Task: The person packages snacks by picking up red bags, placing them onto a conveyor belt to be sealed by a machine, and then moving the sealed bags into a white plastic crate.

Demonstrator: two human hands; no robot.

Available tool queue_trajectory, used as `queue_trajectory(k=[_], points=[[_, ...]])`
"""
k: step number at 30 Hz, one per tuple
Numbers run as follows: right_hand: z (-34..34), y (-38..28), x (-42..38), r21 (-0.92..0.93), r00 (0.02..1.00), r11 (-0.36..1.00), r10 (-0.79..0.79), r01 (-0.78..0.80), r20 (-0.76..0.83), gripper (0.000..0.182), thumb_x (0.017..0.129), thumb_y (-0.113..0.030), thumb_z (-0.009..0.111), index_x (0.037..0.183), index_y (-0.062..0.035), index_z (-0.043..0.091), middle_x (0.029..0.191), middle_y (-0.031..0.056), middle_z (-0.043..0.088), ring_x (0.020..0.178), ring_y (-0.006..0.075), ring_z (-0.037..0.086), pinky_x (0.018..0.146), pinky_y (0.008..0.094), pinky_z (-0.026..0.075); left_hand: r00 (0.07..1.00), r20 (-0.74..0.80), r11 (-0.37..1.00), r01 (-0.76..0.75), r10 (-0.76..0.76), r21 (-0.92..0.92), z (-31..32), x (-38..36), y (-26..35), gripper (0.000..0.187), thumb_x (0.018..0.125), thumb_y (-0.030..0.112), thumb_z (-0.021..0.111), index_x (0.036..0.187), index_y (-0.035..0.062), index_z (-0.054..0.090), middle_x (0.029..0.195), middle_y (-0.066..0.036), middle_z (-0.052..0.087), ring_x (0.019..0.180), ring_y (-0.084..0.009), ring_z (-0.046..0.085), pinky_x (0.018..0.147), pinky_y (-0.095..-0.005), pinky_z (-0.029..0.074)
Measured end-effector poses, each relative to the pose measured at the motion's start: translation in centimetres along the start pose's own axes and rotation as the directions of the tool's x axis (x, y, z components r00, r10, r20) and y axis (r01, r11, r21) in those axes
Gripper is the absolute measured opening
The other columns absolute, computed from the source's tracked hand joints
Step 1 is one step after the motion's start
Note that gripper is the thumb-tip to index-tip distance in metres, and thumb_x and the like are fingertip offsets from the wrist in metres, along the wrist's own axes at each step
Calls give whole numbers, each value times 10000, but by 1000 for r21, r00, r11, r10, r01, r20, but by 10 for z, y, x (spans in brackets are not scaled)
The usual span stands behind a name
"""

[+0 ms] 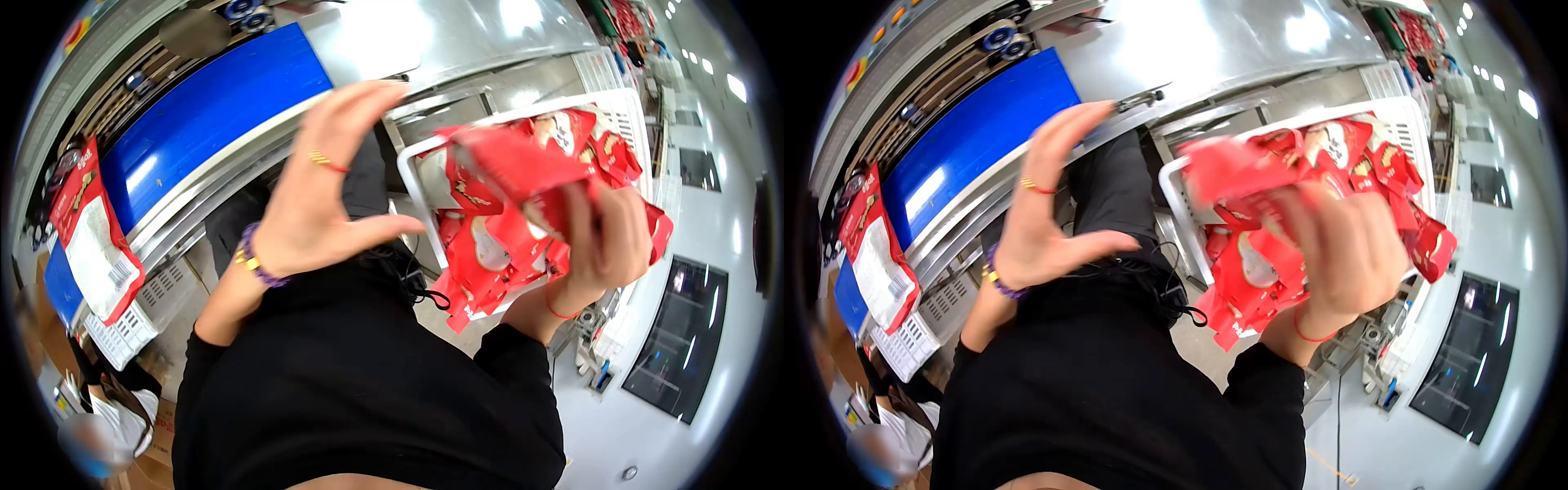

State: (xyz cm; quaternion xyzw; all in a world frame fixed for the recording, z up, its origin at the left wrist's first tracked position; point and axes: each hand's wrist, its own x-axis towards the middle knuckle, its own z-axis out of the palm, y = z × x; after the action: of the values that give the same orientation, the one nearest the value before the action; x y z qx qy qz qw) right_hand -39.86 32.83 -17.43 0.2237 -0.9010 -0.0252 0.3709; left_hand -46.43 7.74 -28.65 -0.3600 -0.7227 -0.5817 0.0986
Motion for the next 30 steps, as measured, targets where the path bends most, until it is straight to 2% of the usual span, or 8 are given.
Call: queue_trajectory(k=[5,7,10,14,19,23,26,30], points=[[55,-60,37,420,998,905,-49,64,-47,211,612,19,826,723,32,646,583,69,524,508,187,492,459,264,363,978,-57,934,172,-199,-314,-2,-23,-7,210,750,13,764,947,6,692,894,-79,695,826,-165,663,746,-272,515],[68,-48,32,437,991,892,134,-115,-11,492,606,-109,878,1042,-28,663,844,43,659,762,152,599,656,288,499,890,-62,832,395,-452,-389,-22,-34,-4,175,802,1,708,975,-5,678,882,-66,692,791,-126,655,715,-256,518],[97,-55,29,842,882,356,395,-406,258,1033,587,-259,915,1408,3,345,1362,143,447,1228,259,499,1026,380,438,737,-197,687,451,-646,-570,-36,-44,-9,211,888,94,692,1078,3,688,925,-22,712,785,-61,629,707,-222,515],[144,-72,-19,747,703,-233,255,-622,664,447,729,-30,795,1130,11,603,1049,48,644,962,135,593,859,313,478,760,-215,711,412,-613,-569,-48,-40,-19,243,902,120,680,1107,-10,667,989,-24,683,849,-62,608,743,-212,495],[182,-64,-8,713,594,-15,541,-701,595,104,903,-100,680,929,0,664,880,9,662,762,92,584,705,258,476,712,-214,707,522,-669,-476,-45,-31,-65,273,890,117,693,1128,-12,651,977,-33,701,881,-62,616,797,-229,505],[212,-24,-5,715,568,-480,437,-509,698,300,997,-231,547,1133,29,605,1080,105,669,949,150,636,855,292,516,660,-215,564,376,-720,-735,-36,-4,-97,253,945,196,633,1080,-14,673,969,-27,706,840,-64,635,784,-212,506],[237,-8,9,762,596,-102,561,-639,575,286,972,-219,607,1040,51,672,920,40,686,808,58,578,710,211,466,649,-388,755,542,-655,-369,-25,12,-142,321,944,297,611,976,-8,707,798,-63,718,690,-94,650,618,-240,485],[274,16,27,780,628,-39,568,-625,532,226,949,-171,631,952,55,620,846,53,692,731,52,572,647,196,454,570,-495,742,610,-655,-279,-12,33,-180,396,914,366,607,822,-7,702,678,-97,685,593,-188,637,596,-307,471]])
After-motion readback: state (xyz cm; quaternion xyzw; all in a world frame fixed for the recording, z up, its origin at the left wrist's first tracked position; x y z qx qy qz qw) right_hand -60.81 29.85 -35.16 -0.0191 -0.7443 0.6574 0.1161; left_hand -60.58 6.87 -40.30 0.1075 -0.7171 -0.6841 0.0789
